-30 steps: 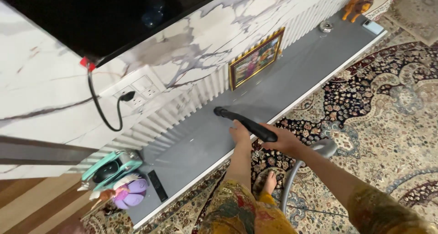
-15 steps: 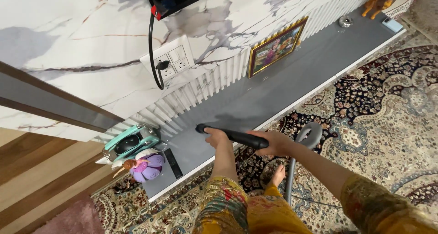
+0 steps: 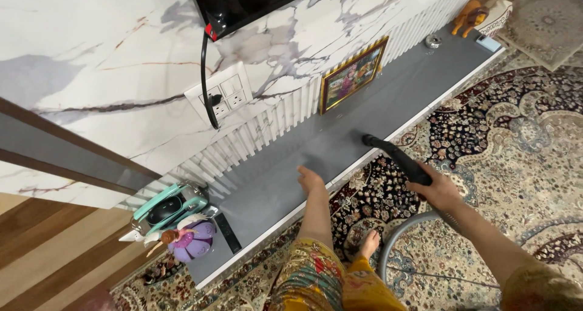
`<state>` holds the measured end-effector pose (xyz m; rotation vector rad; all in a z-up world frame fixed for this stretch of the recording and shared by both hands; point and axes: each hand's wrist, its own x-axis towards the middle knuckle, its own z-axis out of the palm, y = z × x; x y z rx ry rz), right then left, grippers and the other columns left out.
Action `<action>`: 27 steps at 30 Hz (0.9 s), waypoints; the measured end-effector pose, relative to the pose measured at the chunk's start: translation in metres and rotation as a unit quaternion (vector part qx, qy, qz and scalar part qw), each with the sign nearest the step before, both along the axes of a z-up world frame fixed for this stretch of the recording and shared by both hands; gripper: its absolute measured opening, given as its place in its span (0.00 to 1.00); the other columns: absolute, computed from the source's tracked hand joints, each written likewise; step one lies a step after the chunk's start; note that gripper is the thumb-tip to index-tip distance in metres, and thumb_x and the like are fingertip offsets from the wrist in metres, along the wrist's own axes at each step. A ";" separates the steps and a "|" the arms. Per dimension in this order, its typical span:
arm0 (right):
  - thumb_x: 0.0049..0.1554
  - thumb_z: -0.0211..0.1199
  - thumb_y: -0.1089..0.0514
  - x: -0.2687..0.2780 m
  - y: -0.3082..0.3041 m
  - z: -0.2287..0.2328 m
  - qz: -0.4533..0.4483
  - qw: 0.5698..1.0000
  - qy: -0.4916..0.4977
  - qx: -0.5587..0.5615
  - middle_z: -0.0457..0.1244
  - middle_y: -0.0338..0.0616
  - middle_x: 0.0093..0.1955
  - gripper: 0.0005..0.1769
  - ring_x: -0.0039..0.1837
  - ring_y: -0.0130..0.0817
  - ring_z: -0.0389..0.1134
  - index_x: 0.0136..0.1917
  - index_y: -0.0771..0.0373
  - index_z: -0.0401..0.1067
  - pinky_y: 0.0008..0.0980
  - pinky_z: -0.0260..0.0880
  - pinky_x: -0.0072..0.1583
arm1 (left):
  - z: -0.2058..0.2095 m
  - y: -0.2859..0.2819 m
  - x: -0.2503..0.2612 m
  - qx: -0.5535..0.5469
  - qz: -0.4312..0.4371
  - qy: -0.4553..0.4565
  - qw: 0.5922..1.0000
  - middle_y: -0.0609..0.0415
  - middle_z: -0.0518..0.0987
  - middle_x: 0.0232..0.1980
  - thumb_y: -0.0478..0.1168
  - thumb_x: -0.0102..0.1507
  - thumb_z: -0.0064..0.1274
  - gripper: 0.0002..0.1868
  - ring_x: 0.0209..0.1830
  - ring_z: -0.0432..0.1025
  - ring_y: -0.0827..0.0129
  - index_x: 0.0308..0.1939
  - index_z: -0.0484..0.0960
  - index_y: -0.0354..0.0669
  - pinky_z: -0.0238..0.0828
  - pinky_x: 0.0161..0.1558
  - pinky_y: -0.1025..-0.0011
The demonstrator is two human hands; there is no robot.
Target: Vacuuming the floor and around furniture in a bedroom.
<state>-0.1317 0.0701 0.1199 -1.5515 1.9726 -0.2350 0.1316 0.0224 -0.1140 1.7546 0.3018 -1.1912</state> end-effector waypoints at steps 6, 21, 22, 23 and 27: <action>0.48 0.71 0.48 0.044 0.047 0.004 0.159 0.980 -0.055 0.108 0.73 0.46 0.44 0.49 0.37 0.35 0.70 0.80 0.37 0.55 0.35 0.71 0.39 | 0.021 -0.001 -0.020 -0.026 -0.010 0.053 0.998 0.36 0.63 0.74 0.70 0.68 0.28 0.45 0.72 0.61 0.39 0.74 0.57 0.35 0.59 0.70 0.48; 0.49 0.72 0.41 0.006 -0.064 -0.024 0.281 0.954 0.084 0.066 0.71 0.41 0.52 0.50 0.45 0.36 0.74 0.79 0.26 0.51 0.37 0.76 0.50 | -0.003 -0.085 -0.066 -0.057 -0.080 0.072 0.993 0.40 0.69 0.71 0.61 0.71 0.37 0.37 0.69 0.67 0.44 0.73 0.64 0.35 0.64 0.66 0.50; 0.50 0.70 0.39 -0.003 -0.072 -0.013 0.242 0.961 0.108 0.085 0.72 0.42 0.50 0.50 0.44 0.35 0.74 0.80 0.25 0.49 0.37 0.76 0.49 | -0.011 -0.097 -0.074 -0.082 -0.105 0.026 0.991 0.37 0.75 0.67 0.60 0.70 0.39 0.36 0.66 0.70 0.43 0.67 0.71 0.30 0.66 0.65 0.50; 0.52 0.68 0.37 -0.014 -0.080 -0.001 0.199 0.965 0.132 0.105 0.72 0.43 0.48 0.50 0.42 0.35 0.73 0.81 0.24 0.47 0.37 0.77 0.48 | -0.020 -0.110 -0.086 -0.105 -0.131 -0.019 0.986 0.34 0.80 0.63 0.60 0.69 0.40 0.36 0.62 0.74 0.42 0.61 0.78 0.26 0.67 0.63 0.51; 0.50 0.69 0.38 -0.108 -0.131 -0.021 0.160 0.982 0.094 0.046 0.72 0.43 0.43 0.48 0.40 0.34 0.71 0.80 0.27 0.52 0.38 0.74 0.46 | -0.004 -0.138 -0.122 -0.107 -0.106 0.062 0.987 0.40 0.74 0.65 0.58 0.67 0.40 0.33 0.64 0.69 0.44 0.64 0.73 0.35 0.65 0.61 0.46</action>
